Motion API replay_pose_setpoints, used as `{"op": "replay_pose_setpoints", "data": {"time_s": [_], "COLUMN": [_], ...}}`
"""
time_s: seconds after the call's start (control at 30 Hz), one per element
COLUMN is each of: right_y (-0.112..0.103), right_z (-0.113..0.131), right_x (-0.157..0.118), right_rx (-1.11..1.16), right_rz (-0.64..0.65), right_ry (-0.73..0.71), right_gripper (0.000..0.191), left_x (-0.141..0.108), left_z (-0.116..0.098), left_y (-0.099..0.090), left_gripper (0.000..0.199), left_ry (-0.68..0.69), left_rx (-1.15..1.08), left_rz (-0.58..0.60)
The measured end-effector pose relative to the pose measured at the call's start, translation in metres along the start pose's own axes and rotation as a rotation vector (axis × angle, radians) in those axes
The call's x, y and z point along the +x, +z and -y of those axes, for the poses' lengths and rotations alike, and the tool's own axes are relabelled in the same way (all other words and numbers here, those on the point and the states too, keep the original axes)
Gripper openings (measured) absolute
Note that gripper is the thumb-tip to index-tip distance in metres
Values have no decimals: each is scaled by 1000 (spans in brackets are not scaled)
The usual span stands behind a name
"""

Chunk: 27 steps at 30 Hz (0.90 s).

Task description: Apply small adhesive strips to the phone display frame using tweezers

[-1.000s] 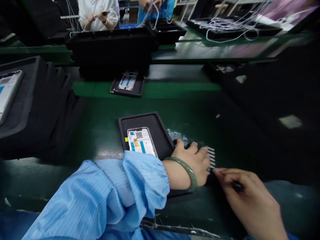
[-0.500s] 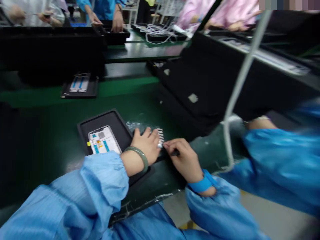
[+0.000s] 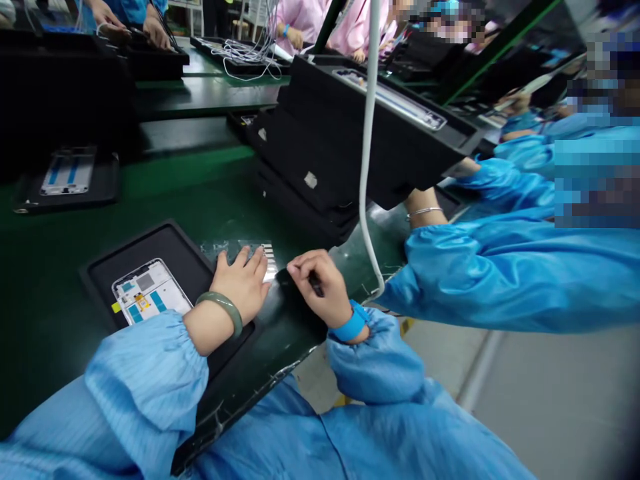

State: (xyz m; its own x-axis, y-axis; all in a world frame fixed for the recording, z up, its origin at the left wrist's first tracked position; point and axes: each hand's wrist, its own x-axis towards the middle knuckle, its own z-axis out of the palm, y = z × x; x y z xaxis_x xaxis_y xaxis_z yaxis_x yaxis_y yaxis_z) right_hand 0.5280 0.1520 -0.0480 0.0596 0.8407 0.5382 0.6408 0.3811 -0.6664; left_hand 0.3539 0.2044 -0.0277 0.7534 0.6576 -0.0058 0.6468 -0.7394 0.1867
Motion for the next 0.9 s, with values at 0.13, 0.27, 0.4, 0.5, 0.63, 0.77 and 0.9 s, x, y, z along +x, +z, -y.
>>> {"op": "replay_pose_setpoints", "data": {"time_s": [0.13,0.27,0.4,0.5,0.63,0.77,0.9], "right_y": [-11,-10,1,5,3,1,0], "right_z": [-16,-37,-49,-53,-53,-45,-38], "right_x": [20,49,68,71,70,68,61], "right_rx": [112,270,270,405,471,388,344], "right_rz": [-161,-64,11,82,327,396,400], "right_ry": [187,332,405,409,428,482,480], "right_gripper": [21,40,55,51,33,30,29], "left_x": [7,23,40,41,16,-25,-50], "left_z": [8,16,21,25,35,45,64], "left_y": [-1,-3,-7,-13,-22,-33,-53], "left_gripper": [43,37,29,32,43,44,40], "left_ry": [96,224,283,256,83,72,79], "left_rx": [-36,-74,-77,-52,-20,-44,-95], "left_rz": [44,101,139,127,68,112,135]}}
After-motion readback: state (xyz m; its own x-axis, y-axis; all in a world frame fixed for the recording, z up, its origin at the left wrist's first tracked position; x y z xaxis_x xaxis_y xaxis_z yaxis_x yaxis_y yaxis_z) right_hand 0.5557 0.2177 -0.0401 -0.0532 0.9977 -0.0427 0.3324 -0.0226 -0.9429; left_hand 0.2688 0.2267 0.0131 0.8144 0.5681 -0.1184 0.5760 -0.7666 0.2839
